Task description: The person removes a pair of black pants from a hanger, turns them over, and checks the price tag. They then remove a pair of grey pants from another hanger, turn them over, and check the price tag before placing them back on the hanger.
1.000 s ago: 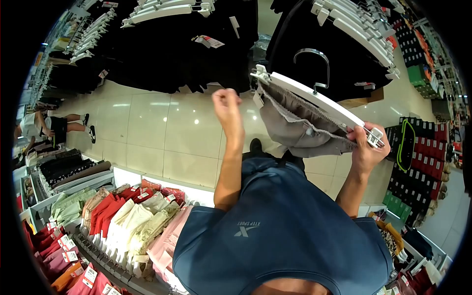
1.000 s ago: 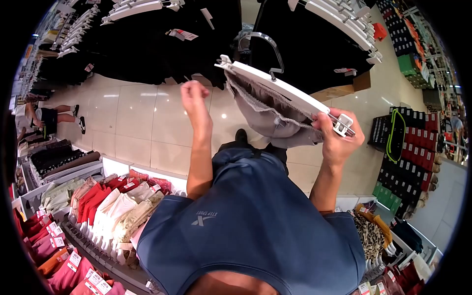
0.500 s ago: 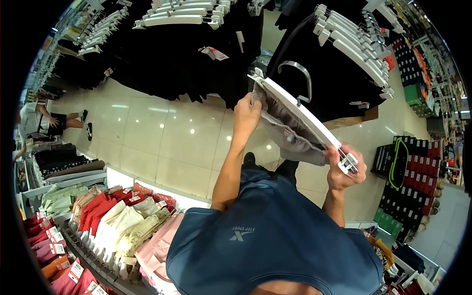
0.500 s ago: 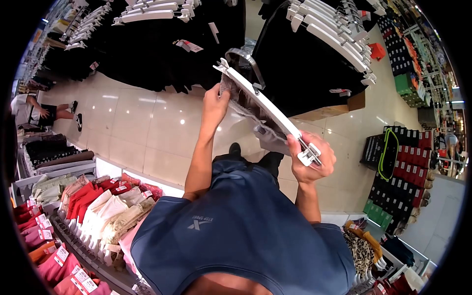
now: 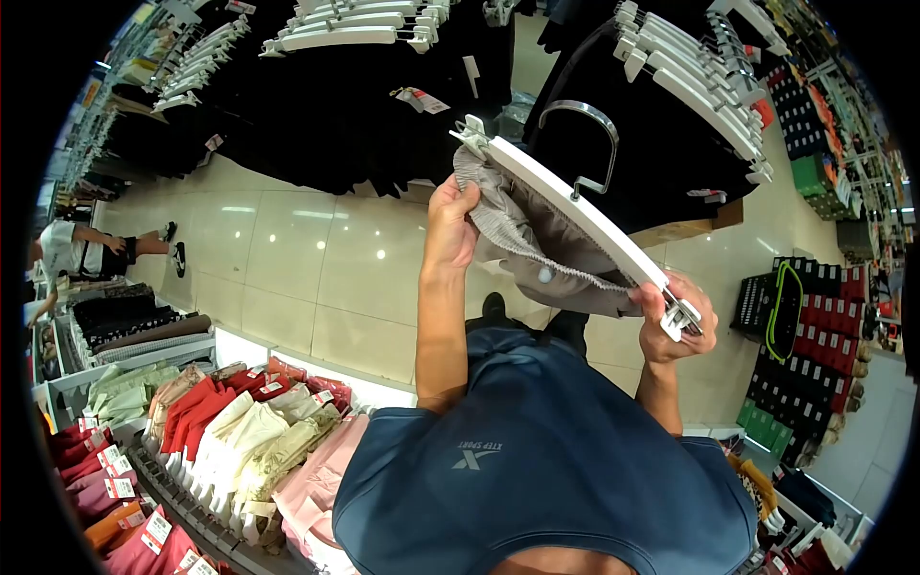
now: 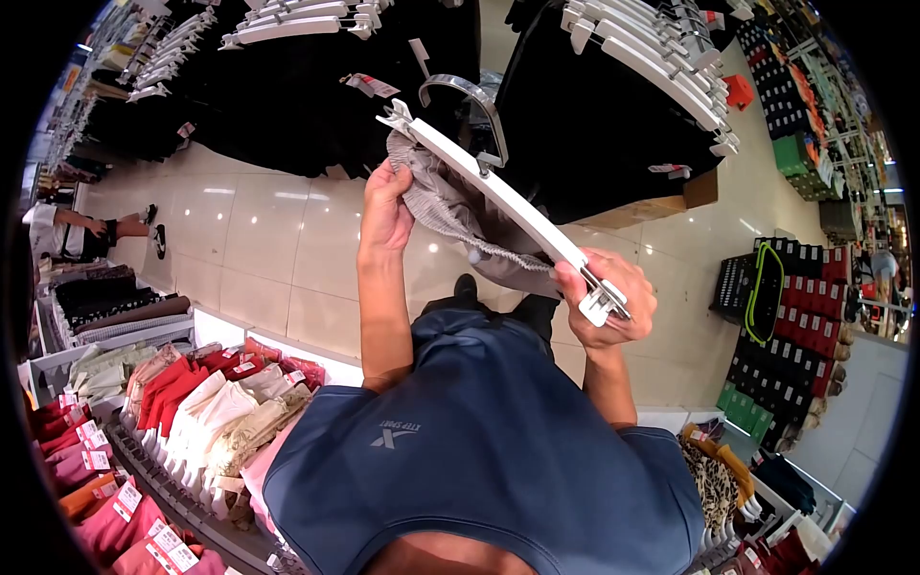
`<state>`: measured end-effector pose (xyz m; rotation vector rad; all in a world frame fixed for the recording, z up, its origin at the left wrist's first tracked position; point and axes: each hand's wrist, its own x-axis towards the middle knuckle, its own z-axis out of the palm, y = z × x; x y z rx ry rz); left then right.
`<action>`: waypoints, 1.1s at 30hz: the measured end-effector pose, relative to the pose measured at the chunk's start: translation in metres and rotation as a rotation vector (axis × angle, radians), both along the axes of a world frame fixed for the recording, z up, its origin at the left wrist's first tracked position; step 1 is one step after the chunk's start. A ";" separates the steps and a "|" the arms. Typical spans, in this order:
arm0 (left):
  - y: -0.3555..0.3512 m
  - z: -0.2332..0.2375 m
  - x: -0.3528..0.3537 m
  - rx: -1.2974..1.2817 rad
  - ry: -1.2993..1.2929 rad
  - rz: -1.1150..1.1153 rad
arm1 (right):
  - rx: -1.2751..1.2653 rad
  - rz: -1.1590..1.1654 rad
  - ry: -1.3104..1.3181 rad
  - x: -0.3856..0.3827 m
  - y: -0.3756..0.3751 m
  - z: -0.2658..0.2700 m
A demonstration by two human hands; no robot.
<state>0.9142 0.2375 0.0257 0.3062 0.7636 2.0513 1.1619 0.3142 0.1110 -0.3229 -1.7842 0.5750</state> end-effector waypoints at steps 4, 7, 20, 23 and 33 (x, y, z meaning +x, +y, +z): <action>-0.003 -0.006 -0.005 0.098 -0.100 -0.050 | -0.121 0.030 0.011 0.004 -0.003 -0.002; -0.005 -0.007 -0.007 0.113 -0.101 -0.073 | -0.152 0.050 0.010 0.004 -0.004 -0.002; -0.004 -0.011 -0.012 0.125 -0.100 -0.118 | -0.163 0.026 0.035 0.001 -0.006 0.001; -0.005 -0.012 -0.012 0.157 -0.101 -0.129 | -0.139 0.034 0.045 0.001 -0.005 0.000; 0.000 -0.006 0.004 -0.288 0.467 0.058 | -0.197 -0.042 -0.029 0.003 -0.002 0.012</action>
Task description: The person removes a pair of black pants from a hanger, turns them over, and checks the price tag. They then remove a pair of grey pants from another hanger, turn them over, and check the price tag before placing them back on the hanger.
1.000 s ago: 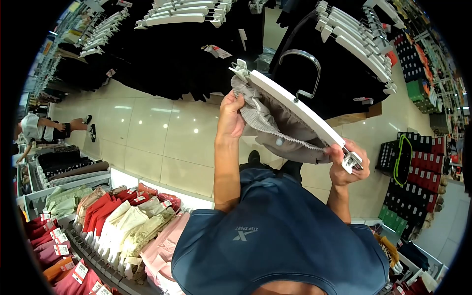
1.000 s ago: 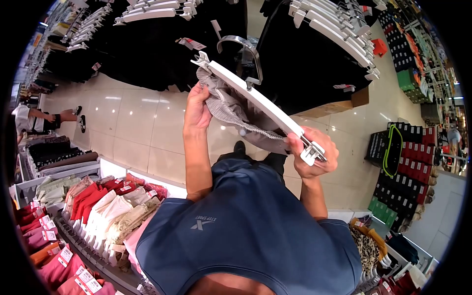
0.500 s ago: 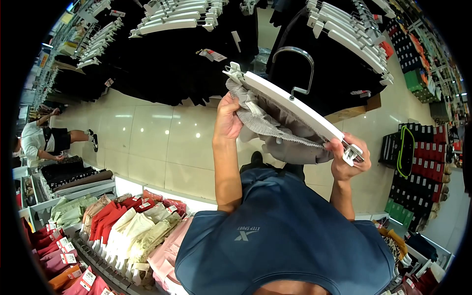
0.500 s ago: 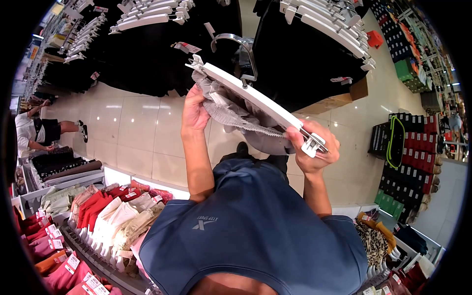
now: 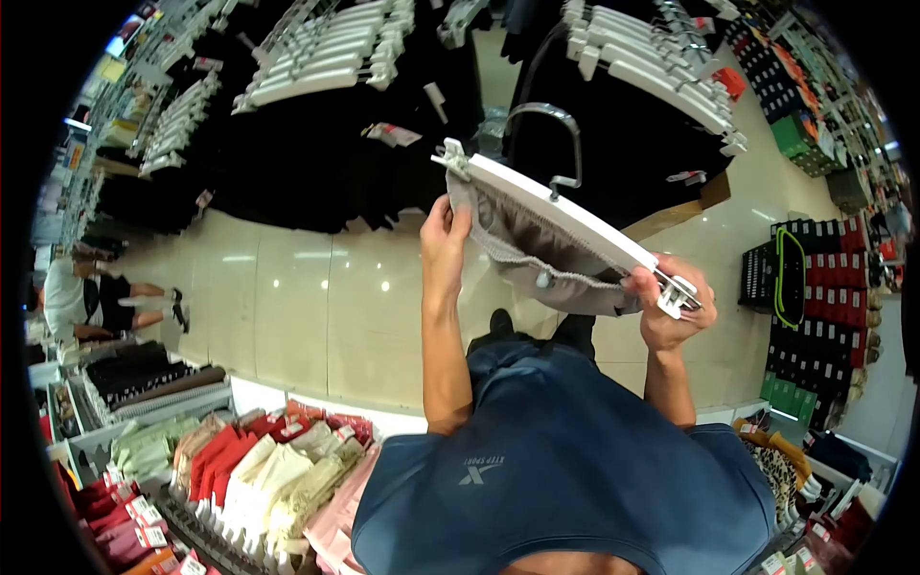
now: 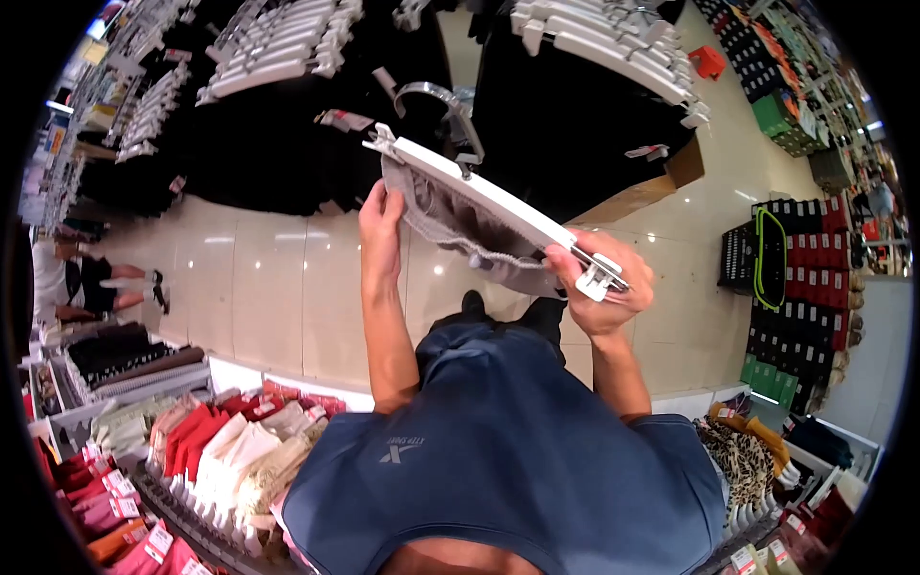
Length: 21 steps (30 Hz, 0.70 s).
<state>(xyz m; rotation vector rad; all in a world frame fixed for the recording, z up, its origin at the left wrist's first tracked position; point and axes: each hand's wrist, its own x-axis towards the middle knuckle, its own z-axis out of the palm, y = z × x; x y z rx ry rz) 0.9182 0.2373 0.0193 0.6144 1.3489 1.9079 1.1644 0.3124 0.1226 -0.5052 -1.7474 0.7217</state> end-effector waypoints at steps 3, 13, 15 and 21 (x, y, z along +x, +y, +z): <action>0.004 0.000 0.019 -0.114 0.374 0.169 | -0.038 -0.087 0.002 0.000 0.006 -0.005; 0.001 0.022 0.090 0.001 0.407 -0.107 | -0.098 0.002 -0.021 -0.013 0.009 -0.004; 0.008 0.028 0.091 0.092 0.307 -0.200 | 0.048 0.027 -0.062 -0.019 0.008 0.000; 0.011 0.047 0.084 0.186 -0.046 -0.291 | 0.301 0.008 -0.102 -0.033 -0.009 -0.005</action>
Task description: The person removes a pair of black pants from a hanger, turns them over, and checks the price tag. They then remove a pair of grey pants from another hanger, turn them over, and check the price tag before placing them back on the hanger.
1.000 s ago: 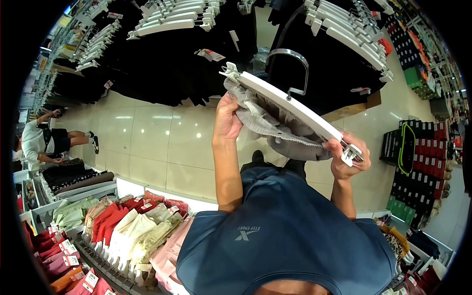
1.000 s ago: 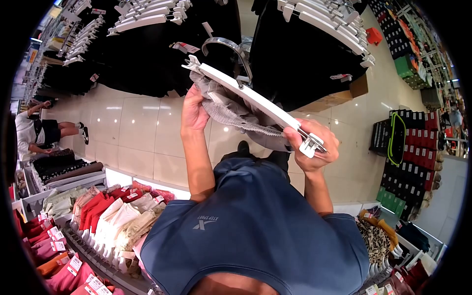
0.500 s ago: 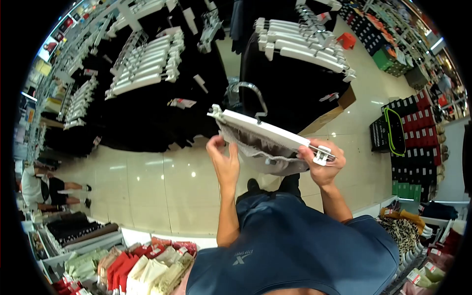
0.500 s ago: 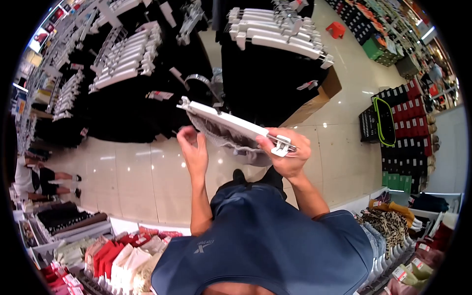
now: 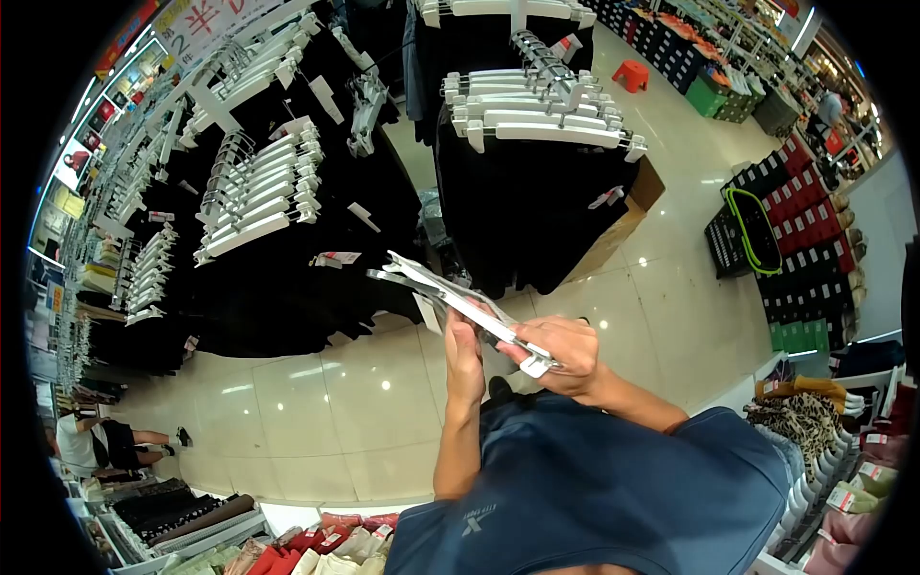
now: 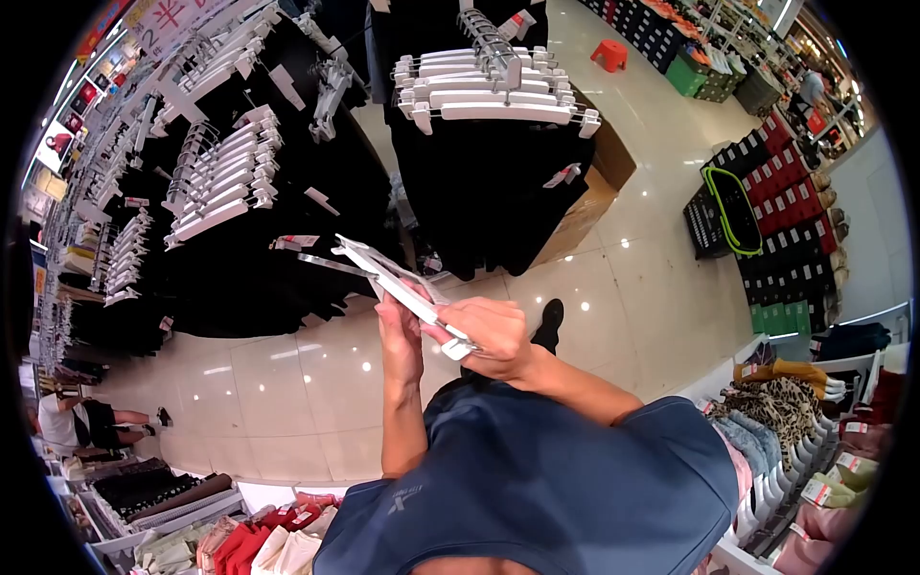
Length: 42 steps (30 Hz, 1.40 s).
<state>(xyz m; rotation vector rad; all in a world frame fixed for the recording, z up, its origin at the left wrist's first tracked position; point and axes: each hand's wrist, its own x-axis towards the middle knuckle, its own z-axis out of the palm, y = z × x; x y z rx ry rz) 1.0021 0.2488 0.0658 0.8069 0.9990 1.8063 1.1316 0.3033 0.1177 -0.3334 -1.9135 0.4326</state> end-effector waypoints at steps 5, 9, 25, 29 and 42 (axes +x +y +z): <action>-0.004 0.020 -0.011 -0.115 -0.101 -0.044 | 0.086 0.053 -0.048 -0.004 -0.019 -0.006; -0.007 0.017 -0.028 -0.111 -0.108 -0.059 | -0.003 0.330 -0.225 0.001 -0.029 0.002; -0.043 0.096 -0.081 -0.044 0.174 -0.424 | -0.342 -0.100 -0.099 0.012 0.064 -0.009; -0.040 0.109 -0.079 -0.153 0.103 -0.410 | 0.037 -0.036 -0.342 0.009 0.083 0.043; -0.002 0.059 -0.124 -0.074 0.095 -0.611 | 0.453 0.259 -0.524 -0.019 0.110 0.076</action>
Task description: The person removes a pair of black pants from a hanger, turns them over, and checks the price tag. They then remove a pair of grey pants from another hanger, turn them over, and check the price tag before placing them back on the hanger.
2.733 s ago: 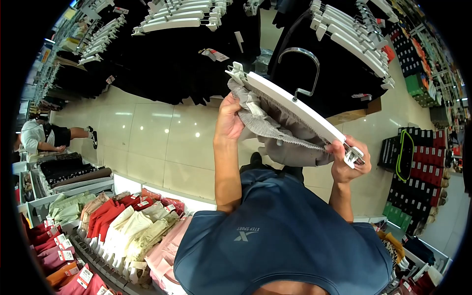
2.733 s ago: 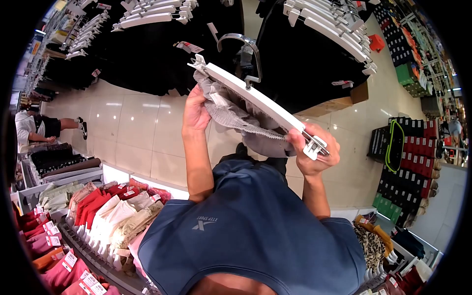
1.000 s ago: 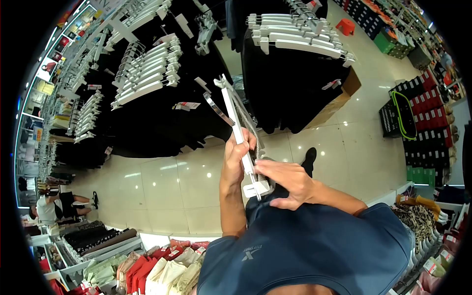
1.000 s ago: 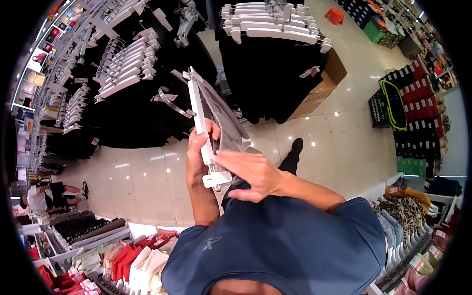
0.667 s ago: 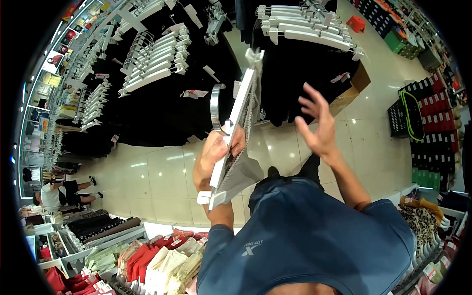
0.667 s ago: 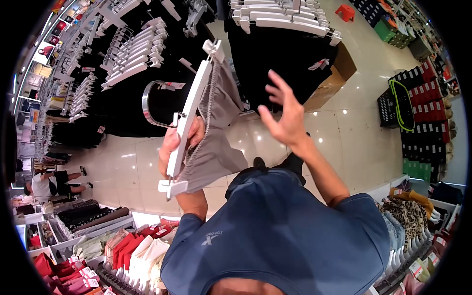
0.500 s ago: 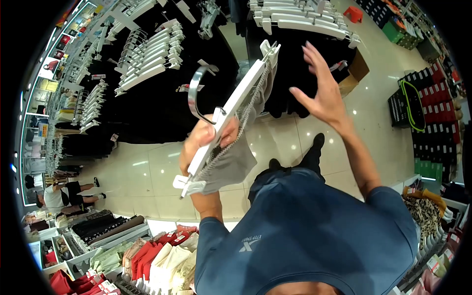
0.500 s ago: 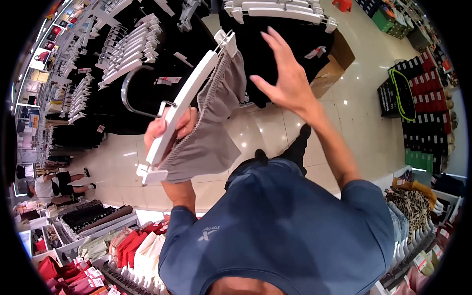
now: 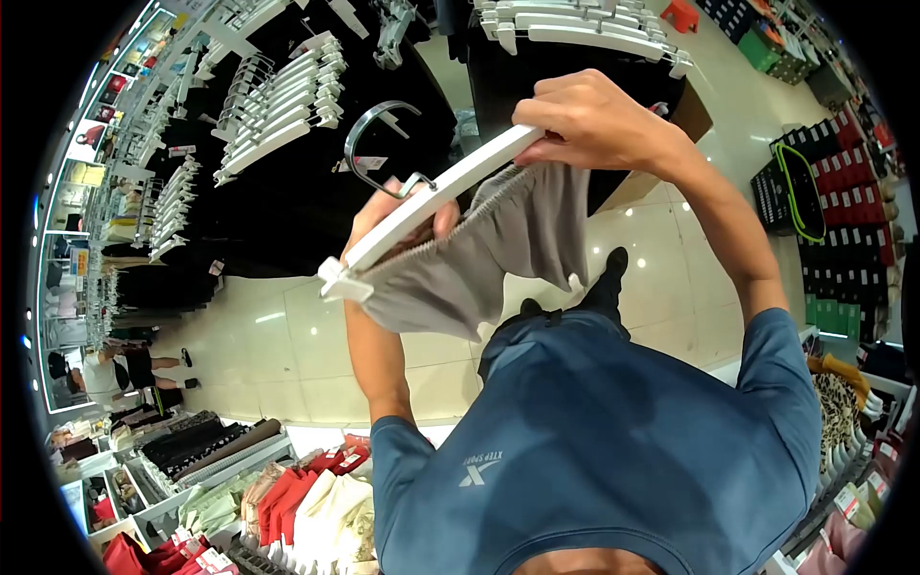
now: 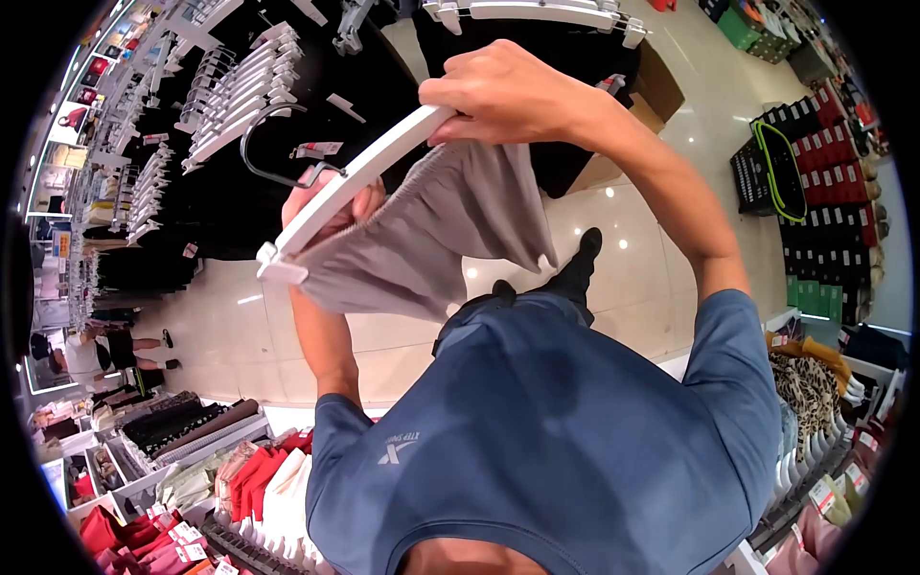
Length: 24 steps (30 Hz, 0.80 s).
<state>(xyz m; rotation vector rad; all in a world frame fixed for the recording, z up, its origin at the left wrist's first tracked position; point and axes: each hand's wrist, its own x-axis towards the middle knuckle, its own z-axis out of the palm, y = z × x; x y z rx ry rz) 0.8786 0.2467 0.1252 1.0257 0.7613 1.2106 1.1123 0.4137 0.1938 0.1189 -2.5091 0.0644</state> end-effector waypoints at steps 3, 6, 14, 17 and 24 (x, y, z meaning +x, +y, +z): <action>0.013 -0.025 -0.016 0.160 -0.289 0.186 | -0.008 -0.066 -0.055 0.004 0.001 0.004; 0.006 -0.079 -0.041 0.010 -0.517 0.521 | -0.032 -0.166 -0.075 0.011 0.010 -0.001; -0.027 -0.209 -0.010 -0.026 0.424 0.591 | -0.230 -0.345 -0.033 0.032 0.034 0.013; -0.012 -0.217 0.009 0.004 0.480 0.721 | -0.384 -0.387 0.027 0.040 0.042 0.022; 0.035 -0.305 0.015 -0.382 0.286 0.923 | -0.642 -0.484 0.131 0.065 0.044 0.050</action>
